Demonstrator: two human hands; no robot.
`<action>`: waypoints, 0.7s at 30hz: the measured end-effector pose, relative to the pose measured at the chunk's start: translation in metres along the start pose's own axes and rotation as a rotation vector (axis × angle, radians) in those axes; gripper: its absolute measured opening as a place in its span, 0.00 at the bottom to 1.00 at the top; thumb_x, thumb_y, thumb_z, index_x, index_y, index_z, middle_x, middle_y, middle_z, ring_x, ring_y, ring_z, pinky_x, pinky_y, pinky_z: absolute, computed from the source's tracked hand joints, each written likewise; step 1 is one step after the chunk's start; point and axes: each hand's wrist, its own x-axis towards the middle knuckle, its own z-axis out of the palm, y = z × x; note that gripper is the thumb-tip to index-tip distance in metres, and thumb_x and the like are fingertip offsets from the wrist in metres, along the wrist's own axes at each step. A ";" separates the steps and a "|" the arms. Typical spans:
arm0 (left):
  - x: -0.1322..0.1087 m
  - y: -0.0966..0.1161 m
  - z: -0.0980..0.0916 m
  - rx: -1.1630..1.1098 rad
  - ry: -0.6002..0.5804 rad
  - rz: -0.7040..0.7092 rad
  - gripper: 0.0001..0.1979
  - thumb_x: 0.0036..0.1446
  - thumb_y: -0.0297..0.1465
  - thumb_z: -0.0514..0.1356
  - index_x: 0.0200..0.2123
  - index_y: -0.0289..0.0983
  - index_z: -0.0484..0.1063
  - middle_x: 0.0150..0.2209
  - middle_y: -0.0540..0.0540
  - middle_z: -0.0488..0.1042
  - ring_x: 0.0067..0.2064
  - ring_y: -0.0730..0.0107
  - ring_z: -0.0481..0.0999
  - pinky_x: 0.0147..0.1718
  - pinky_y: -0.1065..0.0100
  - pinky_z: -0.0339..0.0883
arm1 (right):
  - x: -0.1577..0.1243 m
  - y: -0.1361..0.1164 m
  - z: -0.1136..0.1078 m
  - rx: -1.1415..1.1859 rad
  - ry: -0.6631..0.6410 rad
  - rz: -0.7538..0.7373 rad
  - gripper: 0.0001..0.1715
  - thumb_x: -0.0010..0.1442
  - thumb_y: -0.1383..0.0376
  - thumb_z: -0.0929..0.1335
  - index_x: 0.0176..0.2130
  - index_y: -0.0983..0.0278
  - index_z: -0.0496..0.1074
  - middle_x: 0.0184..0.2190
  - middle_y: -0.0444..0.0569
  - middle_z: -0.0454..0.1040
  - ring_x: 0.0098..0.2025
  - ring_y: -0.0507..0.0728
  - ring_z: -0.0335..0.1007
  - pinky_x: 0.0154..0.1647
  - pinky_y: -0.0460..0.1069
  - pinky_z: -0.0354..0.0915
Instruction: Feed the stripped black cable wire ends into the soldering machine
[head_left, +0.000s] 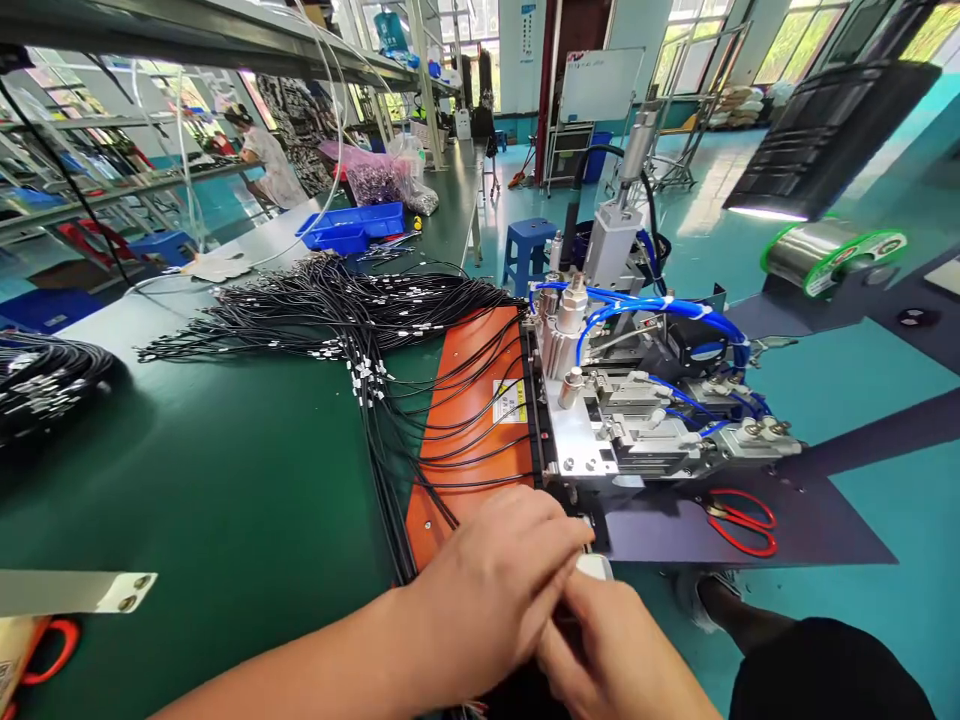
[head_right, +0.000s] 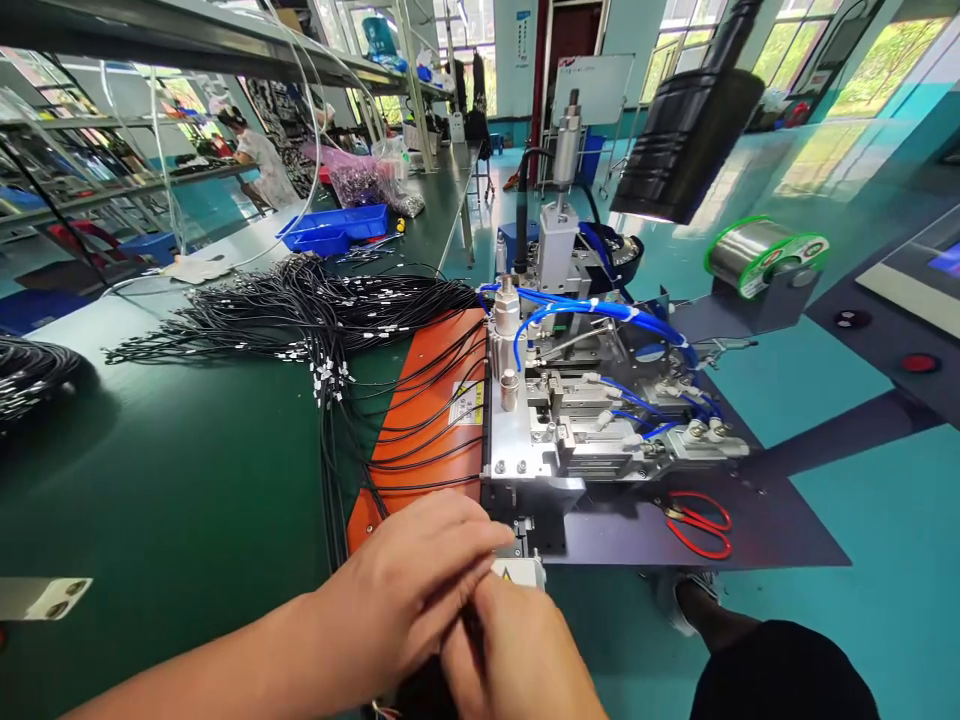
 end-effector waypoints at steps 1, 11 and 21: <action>0.001 -0.004 0.000 -0.002 -0.021 -0.037 0.11 0.67 0.24 0.53 0.49 0.35 0.71 0.40 0.44 0.74 0.41 0.65 0.71 0.41 0.65 0.67 | 0.009 -0.007 -0.010 -0.061 -0.105 0.009 0.11 0.65 0.63 0.66 0.32 0.63 0.74 0.26 0.44 0.76 0.27 0.54 0.70 0.28 0.47 0.65; 0.005 -0.025 0.007 -0.206 -0.243 -0.110 0.10 0.66 0.25 0.56 0.48 0.37 0.74 0.39 0.45 0.74 0.39 0.66 0.72 0.38 0.68 0.65 | 0.000 -0.005 -0.054 0.134 -0.040 0.227 0.12 0.65 0.56 0.66 0.45 0.60 0.68 0.27 0.41 0.72 0.27 0.52 0.67 0.27 0.45 0.63; 0.006 -0.017 0.017 -0.259 -0.073 -0.175 0.09 0.67 0.26 0.55 0.39 0.37 0.76 0.34 0.47 0.70 0.36 0.70 0.70 0.35 0.70 0.63 | -0.040 0.020 -0.011 0.296 0.040 0.324 0.23 0.58 0.49 0.71 0.43 0.59 0.62 0.30 0.44 0.79 0.19 0.49 0.69 0.19 0.42 0.61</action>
